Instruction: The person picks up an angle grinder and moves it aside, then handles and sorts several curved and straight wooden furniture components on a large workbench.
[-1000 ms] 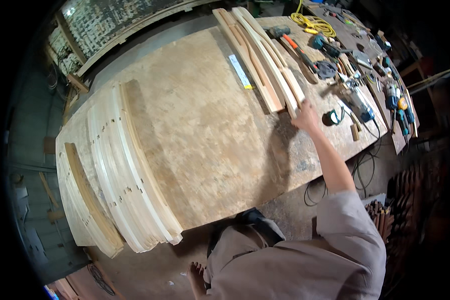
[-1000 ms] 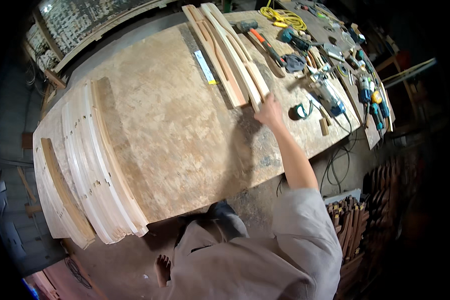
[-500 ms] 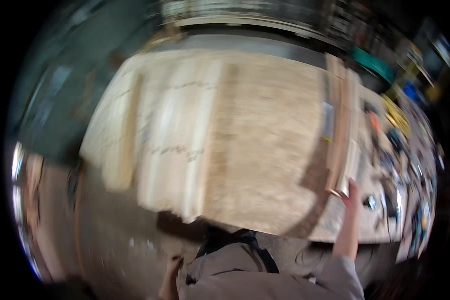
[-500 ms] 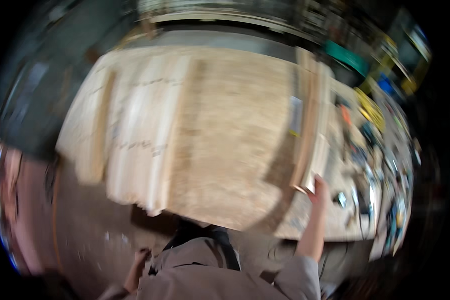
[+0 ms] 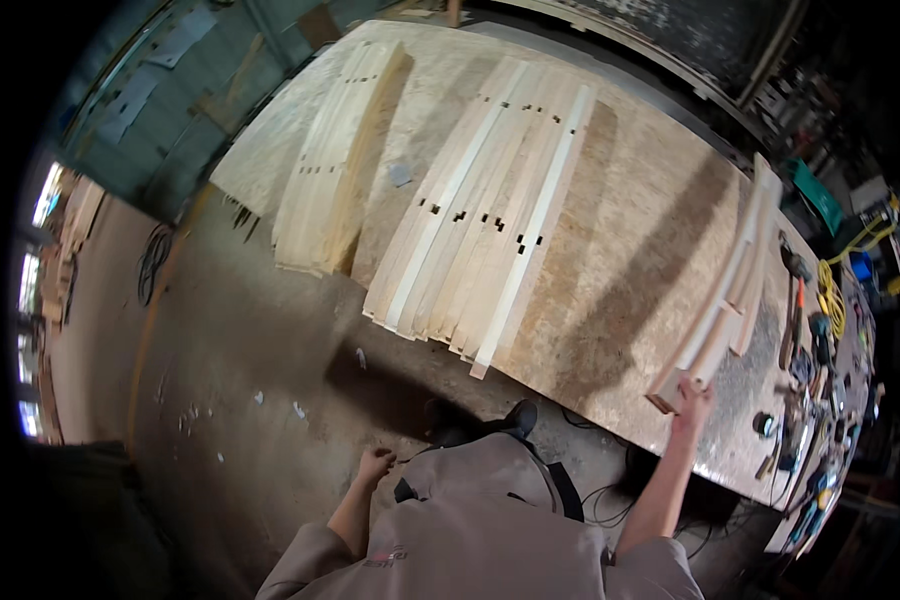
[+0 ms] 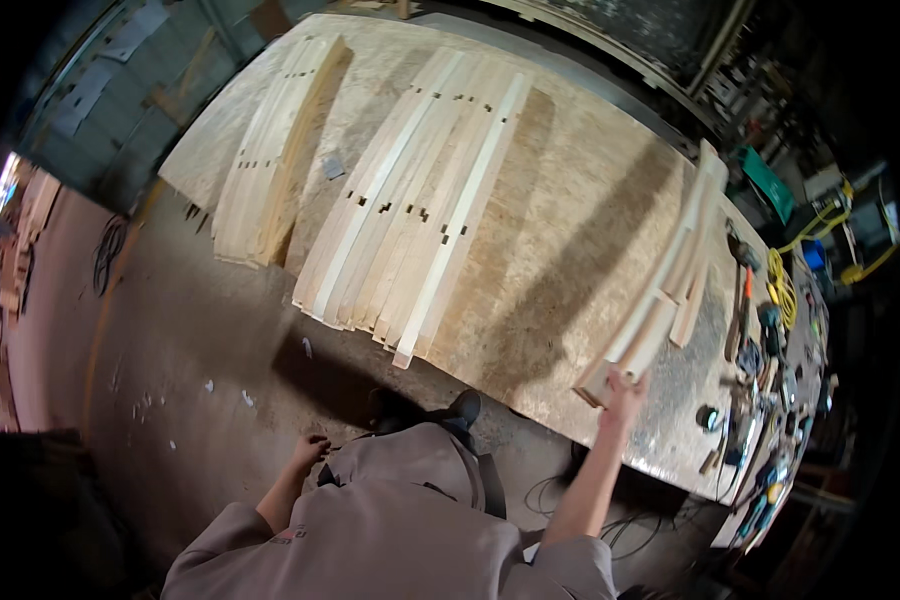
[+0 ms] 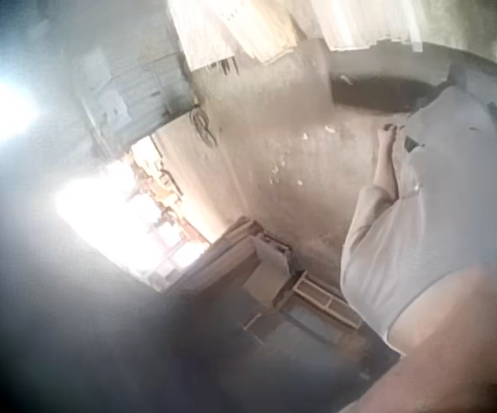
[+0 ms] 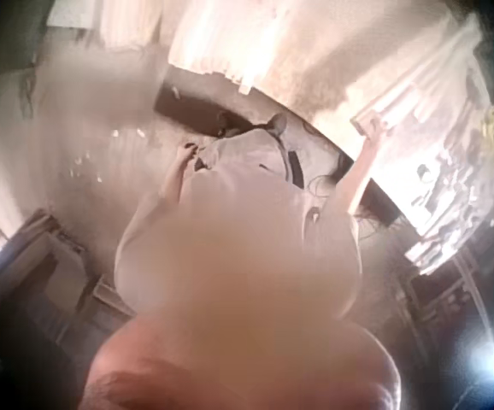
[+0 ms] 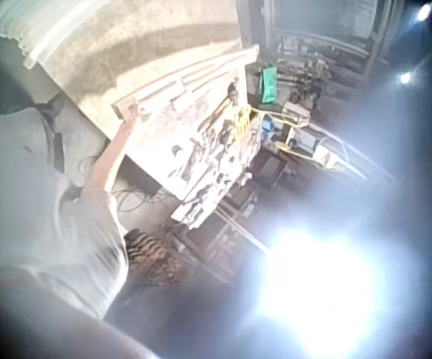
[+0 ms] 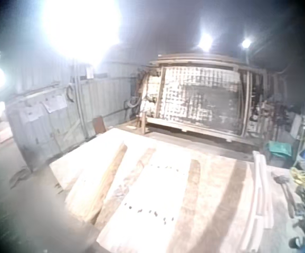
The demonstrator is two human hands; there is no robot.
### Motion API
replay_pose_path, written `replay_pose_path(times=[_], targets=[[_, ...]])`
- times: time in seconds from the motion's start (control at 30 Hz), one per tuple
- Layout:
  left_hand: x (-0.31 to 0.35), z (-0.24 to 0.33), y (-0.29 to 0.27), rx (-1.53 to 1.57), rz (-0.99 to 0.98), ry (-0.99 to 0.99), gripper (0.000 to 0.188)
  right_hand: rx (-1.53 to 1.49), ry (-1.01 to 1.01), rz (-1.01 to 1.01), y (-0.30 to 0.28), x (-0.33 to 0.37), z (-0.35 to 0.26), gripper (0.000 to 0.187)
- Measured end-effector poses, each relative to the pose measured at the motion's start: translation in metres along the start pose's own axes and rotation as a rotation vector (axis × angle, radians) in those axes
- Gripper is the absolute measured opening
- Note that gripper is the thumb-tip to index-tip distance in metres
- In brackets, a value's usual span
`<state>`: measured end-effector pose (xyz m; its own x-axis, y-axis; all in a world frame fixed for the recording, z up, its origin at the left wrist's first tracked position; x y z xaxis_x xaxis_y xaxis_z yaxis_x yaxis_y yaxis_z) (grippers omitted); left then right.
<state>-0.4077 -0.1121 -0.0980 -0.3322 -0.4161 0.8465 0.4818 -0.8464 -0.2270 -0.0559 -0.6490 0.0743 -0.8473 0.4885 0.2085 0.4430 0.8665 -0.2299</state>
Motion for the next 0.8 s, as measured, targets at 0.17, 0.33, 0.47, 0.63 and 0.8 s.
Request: replay_pose_path(times=[0.17, 0.33, 0.47, 0.63, 0.8], targets=[[-0.018, -0.012, -0.053, -0.099, -0.035, -0.133, 0.027, -0.086, 0.057, -0.073, 0.087, 0.085, -0.006, 0.059], [-0.05, 0.01, -0.1, 0.063, -0.033, -0.057, 0.03, 0.104, -0.011, -0.143, 0.175, 0.136, -0.01, 0.068], [-0.061, 0.037, -0.112, 0.137, -0.048, 0.033, 0.029, 0.708, -0.259, -0.045, 0.219, 0.163, -0.013, 0.075], [-0.081, 0.009, -0.123, 0.182, -0.078, -0.043, 0.013, 1.093, -0.618, -0.031, 0.255, 0.186, -0.024, 0.074], [-0.079, 0.004, -0.102, 0.016, -0.176, -0.122, 0.016, 0.88, -0.476, -0.333, 0.227, 0.162, -0.031, 0.067]])
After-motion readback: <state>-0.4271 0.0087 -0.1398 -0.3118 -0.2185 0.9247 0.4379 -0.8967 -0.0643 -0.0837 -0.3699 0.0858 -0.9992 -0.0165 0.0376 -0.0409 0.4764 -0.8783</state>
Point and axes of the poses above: each hand's wrist, its own x-axis away from the middle knuckle, its own y-axis out of the palm, z = x × y, the point moved 1 cm from there along -x, towards the middle knuckle, and after that the axes turned 14 degrees about x, right-handed, at the moved point
